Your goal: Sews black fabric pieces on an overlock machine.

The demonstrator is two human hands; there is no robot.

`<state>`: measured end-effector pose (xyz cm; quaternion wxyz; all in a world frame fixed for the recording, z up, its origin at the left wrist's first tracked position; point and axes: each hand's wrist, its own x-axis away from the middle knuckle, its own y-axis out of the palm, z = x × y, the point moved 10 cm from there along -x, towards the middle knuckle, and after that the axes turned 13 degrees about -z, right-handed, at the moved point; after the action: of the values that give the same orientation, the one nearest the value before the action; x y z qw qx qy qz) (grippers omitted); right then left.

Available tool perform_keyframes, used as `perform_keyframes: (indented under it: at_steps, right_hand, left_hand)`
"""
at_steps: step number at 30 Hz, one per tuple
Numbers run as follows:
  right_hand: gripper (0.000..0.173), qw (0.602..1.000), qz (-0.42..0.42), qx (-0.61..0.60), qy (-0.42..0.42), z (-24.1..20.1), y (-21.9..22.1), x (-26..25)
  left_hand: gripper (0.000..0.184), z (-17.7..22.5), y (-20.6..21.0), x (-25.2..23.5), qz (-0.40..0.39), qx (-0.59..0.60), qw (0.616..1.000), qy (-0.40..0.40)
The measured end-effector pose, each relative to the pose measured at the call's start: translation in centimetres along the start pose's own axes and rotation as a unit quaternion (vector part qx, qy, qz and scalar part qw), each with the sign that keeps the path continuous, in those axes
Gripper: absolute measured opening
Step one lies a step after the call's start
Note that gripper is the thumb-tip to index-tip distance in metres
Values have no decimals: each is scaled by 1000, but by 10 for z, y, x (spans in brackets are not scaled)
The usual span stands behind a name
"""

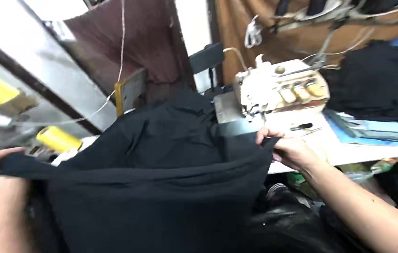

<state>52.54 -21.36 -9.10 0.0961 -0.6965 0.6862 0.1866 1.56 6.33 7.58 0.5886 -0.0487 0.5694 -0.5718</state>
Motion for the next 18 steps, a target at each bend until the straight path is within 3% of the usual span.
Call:
perform_keyframes:
  at_steps: [3,5,8,11,12,13,15,18]
  right_hand:
    - [24,979,167,58,98,21,-49,1]
    - [20,957,224,114,143,26,-65,3]
    - [17,950,199,205,123,10,-65,-8]
    - [17,946,149,259,126,-4,-56,-21]
    - [17,948,141,256,126,-5,-53,-23]
    - [17,953,141,244,112,-6,-51,-24]
    - [13,968,158,180,76,7,-48,-17]
    - [19,981,139,48,130,62,-29,12]
  left_hand:
    - [68,91,112,-49,-180,-14,980,-87]
    - [63,131,190,-62,-306,-75,946,-73]
    - [44,244,280,-39,-449,-66,888,75]
    - [55,356,326,21,-565,52,785,250]
    - [53,381,331,35,-580,95,759,281]
    - [39,398,330,42,-572,146,749,300]
    - [9,413,324,42,-523,233,757,315]
    - [16,407,317,42,-461,257,787,318]
